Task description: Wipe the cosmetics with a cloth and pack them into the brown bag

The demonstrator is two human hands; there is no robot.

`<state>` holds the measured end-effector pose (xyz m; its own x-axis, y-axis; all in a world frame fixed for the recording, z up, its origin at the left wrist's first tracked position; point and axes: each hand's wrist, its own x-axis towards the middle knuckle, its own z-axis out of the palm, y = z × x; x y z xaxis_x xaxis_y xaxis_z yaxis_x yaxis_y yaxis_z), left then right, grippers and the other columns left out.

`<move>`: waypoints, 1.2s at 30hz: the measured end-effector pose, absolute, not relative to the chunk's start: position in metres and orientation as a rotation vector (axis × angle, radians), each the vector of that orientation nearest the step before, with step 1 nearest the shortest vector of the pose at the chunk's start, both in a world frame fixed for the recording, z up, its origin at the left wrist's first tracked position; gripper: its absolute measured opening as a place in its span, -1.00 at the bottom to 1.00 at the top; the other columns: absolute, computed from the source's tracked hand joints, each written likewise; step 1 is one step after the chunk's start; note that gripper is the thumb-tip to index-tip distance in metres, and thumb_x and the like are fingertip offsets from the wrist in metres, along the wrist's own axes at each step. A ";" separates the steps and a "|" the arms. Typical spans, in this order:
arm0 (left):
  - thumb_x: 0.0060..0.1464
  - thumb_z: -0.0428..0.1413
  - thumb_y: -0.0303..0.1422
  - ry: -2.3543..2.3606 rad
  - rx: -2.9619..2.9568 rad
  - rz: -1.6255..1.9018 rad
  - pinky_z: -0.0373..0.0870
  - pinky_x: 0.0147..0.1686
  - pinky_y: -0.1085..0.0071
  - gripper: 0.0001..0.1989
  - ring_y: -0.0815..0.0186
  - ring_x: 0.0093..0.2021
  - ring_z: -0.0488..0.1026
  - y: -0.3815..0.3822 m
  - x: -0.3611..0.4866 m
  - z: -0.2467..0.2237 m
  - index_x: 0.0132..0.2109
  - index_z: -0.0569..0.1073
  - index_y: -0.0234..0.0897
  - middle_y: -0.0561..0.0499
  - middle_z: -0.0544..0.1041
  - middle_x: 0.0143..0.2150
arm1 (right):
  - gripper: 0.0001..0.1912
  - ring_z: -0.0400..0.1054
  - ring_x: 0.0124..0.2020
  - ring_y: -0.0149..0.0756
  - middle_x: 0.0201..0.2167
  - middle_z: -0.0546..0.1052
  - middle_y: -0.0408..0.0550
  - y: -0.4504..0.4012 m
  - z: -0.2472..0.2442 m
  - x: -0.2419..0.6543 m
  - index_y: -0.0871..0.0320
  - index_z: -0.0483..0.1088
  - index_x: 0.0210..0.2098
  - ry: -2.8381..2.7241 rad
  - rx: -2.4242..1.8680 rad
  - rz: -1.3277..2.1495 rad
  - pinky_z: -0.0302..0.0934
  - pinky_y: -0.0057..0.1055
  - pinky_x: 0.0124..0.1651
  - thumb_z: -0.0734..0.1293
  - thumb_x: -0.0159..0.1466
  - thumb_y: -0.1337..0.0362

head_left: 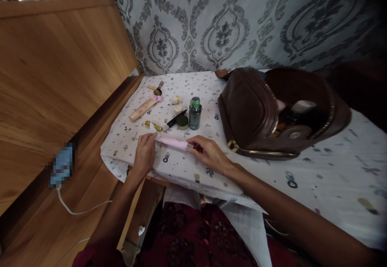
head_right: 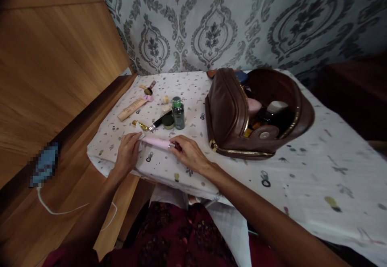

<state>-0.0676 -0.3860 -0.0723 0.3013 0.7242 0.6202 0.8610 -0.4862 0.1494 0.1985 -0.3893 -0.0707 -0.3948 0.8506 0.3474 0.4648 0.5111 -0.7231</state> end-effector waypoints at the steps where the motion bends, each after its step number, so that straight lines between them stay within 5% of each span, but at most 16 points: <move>1: 0.30 -0.09 -0.52 -1.460 -2.344 -0.962 0.42 0.01 0.13 -0.67 0.14 -0.03 0.38 -0.387 -0.066 -0.072 0.12 0.40 -0.31 -0.21 0.48 -0.04 | -0.80 0.37 -0.38 -0.26 -0.32 0.53 -0.01 -0.390 -0.070 0.198 0.16 0.45 -0.11 -2.033 -1.081 0.690 0.25 -0.35 -0.31 0.29 0.33 0.24; 11: 0.29 -0.12 -0.55 -1.123 -2.568 -1.065 0.42 0.06 0.17 -0.51 0.13 0.07 0.34 -0.424 0.008 -0.077 0.33 0.18 -0.24 -0.22 0.43 0.06 | -0.61 0.32 -0.45 -0.30 -0.46 0.48 -0.10 -0.389 -0.064 0.199 0.21 0.47 -0.17 -1.907 -1.072 0.956 0.19 -0.40 -0.35 0.20 0.35 0.02; 22: 0.32 -0.07 -0.41 -1.600 -2.391 -1.320 0.42 -0.03 0.30 -0.65 0.25 -0.07 0.40 -0.386 -0.035 -0.072 0.17 0.41 -0.28 -0.11 0.39 -0.08 | -0.50 0.17 -0.56 -0.44 -0.55 0.37 -0.17 -0.384 -0.057 0.201 0.22 0.46 -0.36 -1.470 -1.089 1.462 -0.01 -0.47 -0.50 0.39 0.11 -0.16; 29: 0.33 -0.08 -0.43 -1.325 -2.531 -1.363 0.44 -0.02 0.28 -0.59 0.23 -0.03 0.38 -0.413 0.016 -0.078 0.28 0.29 -0.21 -0.14 0.38 -0.04 | -0.48 0.12 -0.62 -0.52 -0.61 0.38 -0.19 -0.385 -0.055 0.199 0.24 0.52 -0.32 -1.198 -0.990 1.663 -0.19 -0.53 -0.59 0.50 0.02 -0.12; 36: 0.33 -0.04 -0.38 -1.524 -2.556 -1.768 0.40 0.03 0.29 -0.60 0.23 0.02 0.40 -0.426 0.039 -0.070 0.27 0.25 -0.22 -0.15 0.40 0.02 | -0.52 0.20 -0.59 -0.54 -0.60 0.39 -0.19 -0.386 -0.049 0.197 0.22 0.53 -0.38 -0.879 -0.838 1.816 -0.05 -0.58 -0.57 0.62 -0.12 0.00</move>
